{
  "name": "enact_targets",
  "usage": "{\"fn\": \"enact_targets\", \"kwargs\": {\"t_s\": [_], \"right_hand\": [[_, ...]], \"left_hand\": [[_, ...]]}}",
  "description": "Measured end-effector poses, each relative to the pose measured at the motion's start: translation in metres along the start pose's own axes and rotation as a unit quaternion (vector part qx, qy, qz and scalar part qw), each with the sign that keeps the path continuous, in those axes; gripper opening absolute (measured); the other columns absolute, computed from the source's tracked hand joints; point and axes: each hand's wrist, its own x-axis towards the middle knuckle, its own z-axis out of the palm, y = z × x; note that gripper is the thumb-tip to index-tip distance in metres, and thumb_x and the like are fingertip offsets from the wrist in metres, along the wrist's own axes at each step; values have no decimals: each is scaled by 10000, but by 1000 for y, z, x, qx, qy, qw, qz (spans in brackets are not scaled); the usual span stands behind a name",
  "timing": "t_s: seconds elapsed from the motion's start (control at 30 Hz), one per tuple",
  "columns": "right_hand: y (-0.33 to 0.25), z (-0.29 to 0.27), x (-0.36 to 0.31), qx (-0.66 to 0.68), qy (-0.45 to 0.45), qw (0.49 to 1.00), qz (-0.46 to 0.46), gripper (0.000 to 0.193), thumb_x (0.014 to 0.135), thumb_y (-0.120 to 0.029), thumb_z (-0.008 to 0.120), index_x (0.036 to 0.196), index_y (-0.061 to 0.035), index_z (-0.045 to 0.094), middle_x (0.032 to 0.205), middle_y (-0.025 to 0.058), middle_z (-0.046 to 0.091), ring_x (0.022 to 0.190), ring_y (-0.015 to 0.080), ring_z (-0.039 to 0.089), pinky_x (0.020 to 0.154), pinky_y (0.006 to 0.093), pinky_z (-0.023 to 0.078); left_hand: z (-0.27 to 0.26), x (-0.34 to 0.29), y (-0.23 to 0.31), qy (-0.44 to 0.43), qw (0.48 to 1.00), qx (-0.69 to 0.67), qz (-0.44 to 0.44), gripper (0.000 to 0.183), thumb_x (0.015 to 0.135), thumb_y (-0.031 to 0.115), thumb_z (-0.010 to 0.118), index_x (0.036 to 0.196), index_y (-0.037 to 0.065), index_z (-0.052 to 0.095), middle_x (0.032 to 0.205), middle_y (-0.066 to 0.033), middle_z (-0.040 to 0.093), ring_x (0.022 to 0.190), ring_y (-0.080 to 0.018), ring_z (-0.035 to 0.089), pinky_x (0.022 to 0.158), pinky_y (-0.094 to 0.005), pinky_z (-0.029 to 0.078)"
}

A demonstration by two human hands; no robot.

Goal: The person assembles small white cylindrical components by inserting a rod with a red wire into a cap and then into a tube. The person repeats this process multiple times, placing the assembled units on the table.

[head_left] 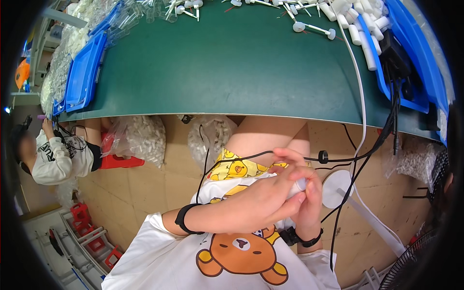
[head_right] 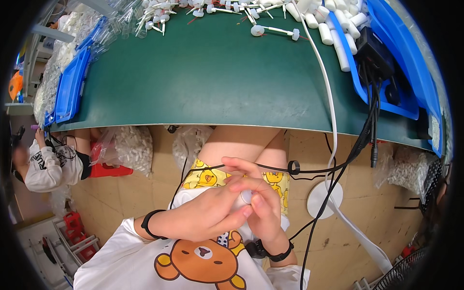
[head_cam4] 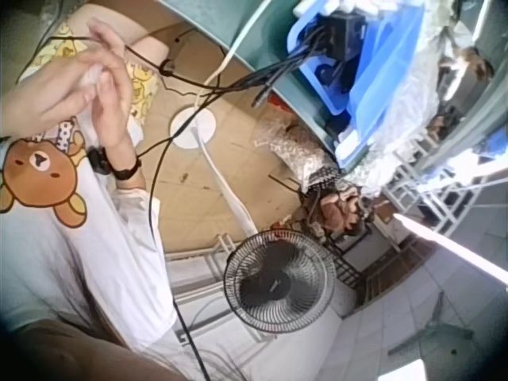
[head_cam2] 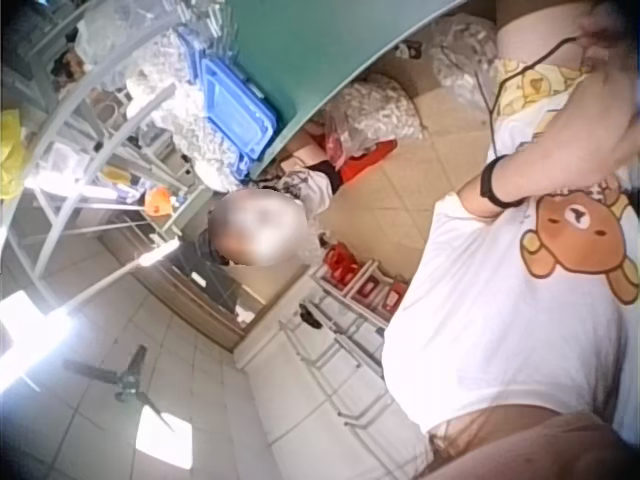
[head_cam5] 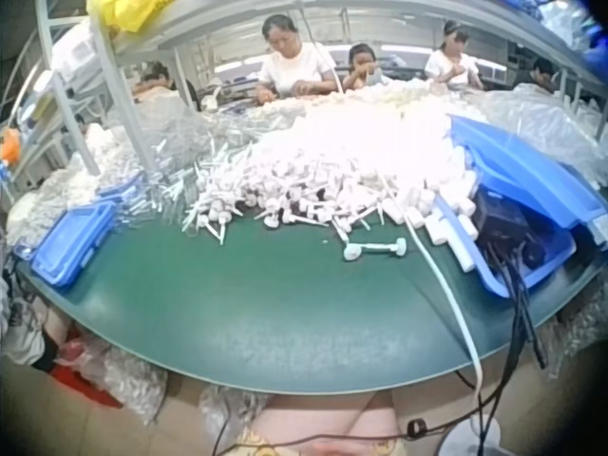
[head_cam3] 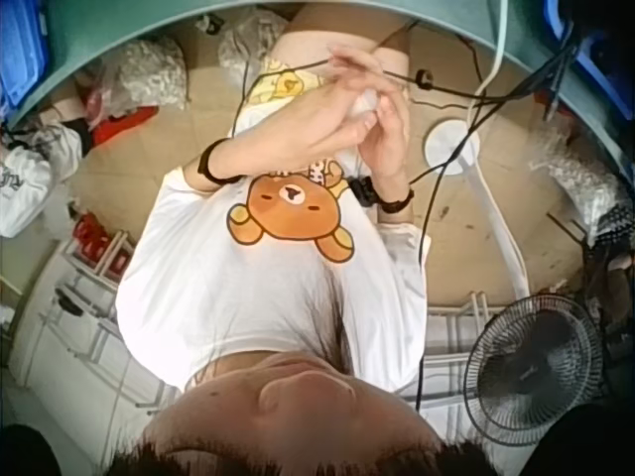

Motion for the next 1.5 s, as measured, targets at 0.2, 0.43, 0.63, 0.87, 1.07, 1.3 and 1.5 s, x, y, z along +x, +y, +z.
{"fn": "enact_targets", "kwargs": {"t_s": [0.2, 0.43, 0.63, 0.87, 1.07, 1.3, 1.5], "right_hand": [[9, 6, 11, 209, -6, 970, 122, 422, 940, -256, 435, 1301, -37, 454, 1351, 255, 411, 1229, 327, 429, 1046, 447, 338], [22, 13, 21, 232, 9, 958, 168, 508, 962, -323, 423, 1376, -42, 330, 1302, 210, 448, 1229, 296, 438, 1036, 415, 358], [27, 21, 26, 193, 138, 941, 242, 511, 972, -430, 363, 1269, -21, 430, 1116, 98, 536, 1023, 187, 534, 850, 328, 457], [20, 21, 27, 99, 157, 924, 335, 480, 978, -421, 338, 1212, -24, 475, 1059, 71, 553, 954, 155, 537, 788, 298, 458], [28, 44, 40, 4, 203, 939, 277, 461, 964, -462, 328, 1177, -83, 481, 1020, 27, 558, 818, 106, 530, 721, 243, 411], [26, 35, 36, 25, 175, 922, 345, 461, 965, -440, 345, 1196, -60, 466, 1091, 14, 561, 889, 94, 555, 746, 243, 405], [26, 37, 39, 34, 181, 917, 353, 450, 971, -401, 371, 1225, -33, 425, 1034, 37, 552, 886, 98, 558, 707, 242, 462]], "left_hand": [[-19, -2, -9, 3, 997, 44, -65, 389, 931, 217, 483, 1166, -62, 348, 896, -300, 560, 856, -453, 576, 718, -458, 450], [-28, -4, -25, 49, 998, -24, -35, 270, 933, 178, 511, 1135, 21, 424, 1004, -173, 557, 790, -286, 565, 722, -371, 447], [-41, -3, -35, 60, 943, -307, -111, 227, 962, 195, 509, 1105, 36, 433, 924, -65, 535, 840, -130, 519, 744, -269, 425], [-46, -10, -50, 20, 872, -472, -123, 131, 990, 135, 430, 1088, 50, 418, 844, -41, 515, 737, -108, 487, 674, -253, 422], [-49, -8, -71, 0, 849, -519, -96, 149, 996, 177, 412, 1081, 55, 399, 805, -35, 488, 650, -91, 436, 601, -217, 370], [-48, -4, -62, 42, 778, -599, -183, 221, 1008, 232, 368, 1142, 60, 400, 808, -40, 486, 616, -114, 425, 626, -229, 363], [-43, -4, -71, 35, 768, -615, -173, 228, 1002, 245, 393, 1145, 67, 400, 769, -34, 459, 554, -116, 399, 556, -244, 364]]}}
